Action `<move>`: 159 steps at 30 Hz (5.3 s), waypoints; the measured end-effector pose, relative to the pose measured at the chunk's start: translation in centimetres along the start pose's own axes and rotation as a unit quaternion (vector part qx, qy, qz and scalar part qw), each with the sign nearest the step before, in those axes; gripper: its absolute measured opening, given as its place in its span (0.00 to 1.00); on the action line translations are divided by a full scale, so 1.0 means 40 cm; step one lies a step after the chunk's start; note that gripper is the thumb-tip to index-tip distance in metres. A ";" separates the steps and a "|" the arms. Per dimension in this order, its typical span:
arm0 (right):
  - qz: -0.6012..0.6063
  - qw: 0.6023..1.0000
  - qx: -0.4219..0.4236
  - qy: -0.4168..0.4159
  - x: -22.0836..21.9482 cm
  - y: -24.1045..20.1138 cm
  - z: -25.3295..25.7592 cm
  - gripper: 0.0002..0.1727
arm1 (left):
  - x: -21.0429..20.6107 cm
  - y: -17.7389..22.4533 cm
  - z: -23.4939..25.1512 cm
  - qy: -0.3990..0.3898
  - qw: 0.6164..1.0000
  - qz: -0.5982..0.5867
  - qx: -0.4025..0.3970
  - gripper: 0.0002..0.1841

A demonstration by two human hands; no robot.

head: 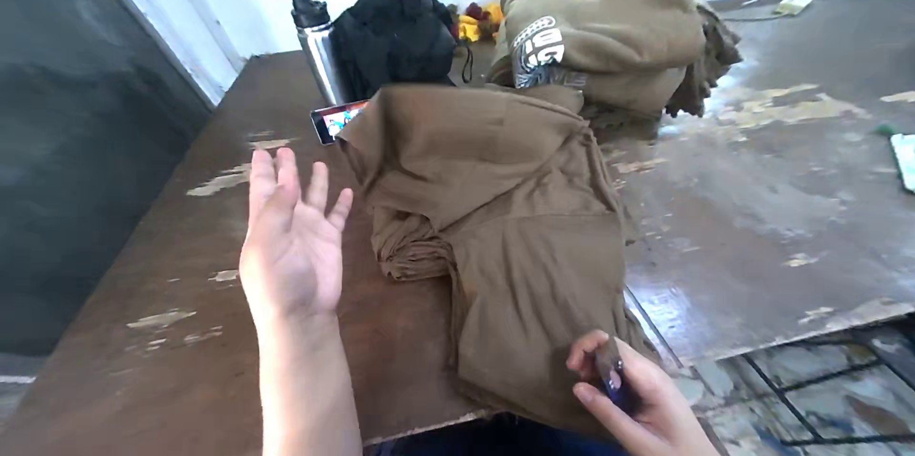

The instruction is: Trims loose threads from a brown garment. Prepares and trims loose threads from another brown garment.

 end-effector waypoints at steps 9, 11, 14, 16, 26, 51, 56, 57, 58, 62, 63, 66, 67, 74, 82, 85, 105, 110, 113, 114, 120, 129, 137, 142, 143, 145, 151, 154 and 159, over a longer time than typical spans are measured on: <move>-0.107 0.993 0.051 -0.024 0.063 0.011 0.069 0.21 | -0.018 -0.134 -0.021 -0.185 0.899 0.396 0.010 0.28; -0.151 0.987 0.062 -0.001 0.106 0.014 0.151 0.22 | -0.015 -0.207 0.035 -0.170 0.856 0.488 0.021 0.34; -0.222 0.971 0.056 0.064 0.201 0.038 0.336 0.21 | 0.008 -0.311 0.115 -0.097 0.867 0.486 0.053 0.48; -0.252 0.959 0.028 0.128 0.281 0.077 0.468 0.18 | 0.018 -0.359 0.146 -0.079 0.881 0.454 0.105 0.53; -0.222 0.933 -0.119 0.255 0.413 0.339 0.843 0.30 | -0.012 -0.398 0.169 -0.151 0.897 0.386 0.154 0.59; -0.244 0.885 -0.289 0.271 0.611 0.497 0.666 0.33 | -0.164 -0.519 0.133 -0.176 0.900 0.378 0.125 0.58; -0.262 0.890 -0.186 0.324 0.529 0.268 0.491 0.34 | -0.070 -0.482 0.095 -0.026 0.947 0.317 0.056 0.37; -0.230 0.917 -0.135 0.296 0.484 0.209 0.429 0.27 | -0.052 -0.471 0.079 -0.002 0.947 0.318 0.053 0.37; -0.170 0.952 -0.094 0.237 0.429 0.150 0.360 0.20 | -0.041 -0.446 0.065 0.016 0.943 0.328 0.047 0.38; -0.016 0.997 -0.029 -0.076 0.168 0.017 0.025 0.29 | -0.096 -0.289 -0.071 -0.125 0.930 0.345 -0.026 0.34; -0.047 0.993 -0.014 -0.106 0.125 0.008 -0.030 0.28 | -0.123 -0.262 -0.128 -0.215 0.921 0.321 -0.049 0.29; -0.116 0.992 0.017 -0.048 0.079 0.016 -0.105 0.14 | -0.178 -0.251 -0.327 -0.492 0.824 0.261 -0.106 0.20; -0.082 0.996 0.009 -0.023 0.081 0.019 -0.111 0.12 | -0.188 -0.261 -0.388 -0.533 0.787 0.281 -0.132 0.20; 0.050 0.997 0.017 0.054 0.186 -0.056 -0.055 0.14 | -0.140 -0.312 -0.453 -0.315 0.855 0.344 -0.226 0.10; -0.272 0.930 0.044 0.241 0.107 -0.008 0.085 0.09 | -0.149 -0.338 -0.437 -0.270 0.951 0.149 0.003 0.17; -0.324 0.929 -0.026 0.174 0.047 0.056 0.081 0.06 | -0.152 -0.364 -0.431 -0.176 0.946 -0.134 0.235 0.25; -0.262 0.964 -0.023 0.020 0.016 -0.021 -0.014 0.25 | -0.160 -0.369 -0.474 -0.082 0.935 -0.262 0.226 0.04; -0.283 0.959 -0.015 0.024 0.013 -0.021 -0.016 0.26 | -0.172 -0.365 -0.481 -0.075 0.893 -0.342 0.284 0.09; -0.309 0.951 -0.009 0.028 0.005 -0.028 -0.014 0.27 | -0.171 -0.363 -0.481 -0.072 0.899 -0.331 0.278 0.11; -0.316 0.948 -0.006 0.031 0.003 -0.030 -0.013 0.27 | -0.170 -0.361 -0.481 -0.075 0.901 -0.327 0.275 0.11; -0.338 0.940 0.007 0.036 -0.002 -0.032 -0.010 0.28 | -0.164 -0.359 -0.481 -0.071 0.904 -0.321 0.273 0.11; -0.291 0.956 0.003 0.034 0.004 -0.035 -0.016 0.28 | -0.167 -0.348 -0.477 -0.121 0.927 -0.260 0.243 0.16; -0.222 0.973 0.028 0.048 0.010 -0.039 -0.022 0.26 | -0.166 -0.353 -0.469 -0.153 0.965 -0.193 0.093 0.18; -0.243 0.968 -0.010 0.053 0.009 -0.023 -0.027 0.25 | -0.169 -0.359 -0.471 -0.077 0.975 -0.166 0.124 0.03; -0.248 0.967 -0.013 0.051 0.008 -0.022 -0.026 0.25 | -0.169 -0.355 -0.475 -0.071 0.971 -0.180 0.142 0.03; -0.260 0.964 -0.014 0.050 0.004 -0.024 -0.022 0.25 | -0.168 -0.344 -0.481 -0.072 0.957 -0.218 0.176 0.03; -0.307 0.950 -0.003 0.055 -0.015 -0.046 0.001 0.26 | -0.153 -0.331 -0.483 -0.122 0.955 -0.230 0.144 0.02; -0.318 0.946 0.003 0.057 -0.022 -0.053 0.014 0.27 | -0.153 -0.324 -0.483 -0.147 0.960 -0.205 0.119 0.03; -0.306 0.950 -0.010 0.057 -0.022 -0.047 0.017 0.28 | -0.145 -0.328 -0.478 -0.160 0.967 -0.176 0.092 0.03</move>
Point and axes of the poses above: each hand's wrist, its own z-axis towards the middle knuckle, its own x-axis out of the back of the hand, y = z × x, the point moved 5 cm from there along z, towards the middle knuckle, and after that the axes turned 4 degrees about -x, right-handed, at the moved point
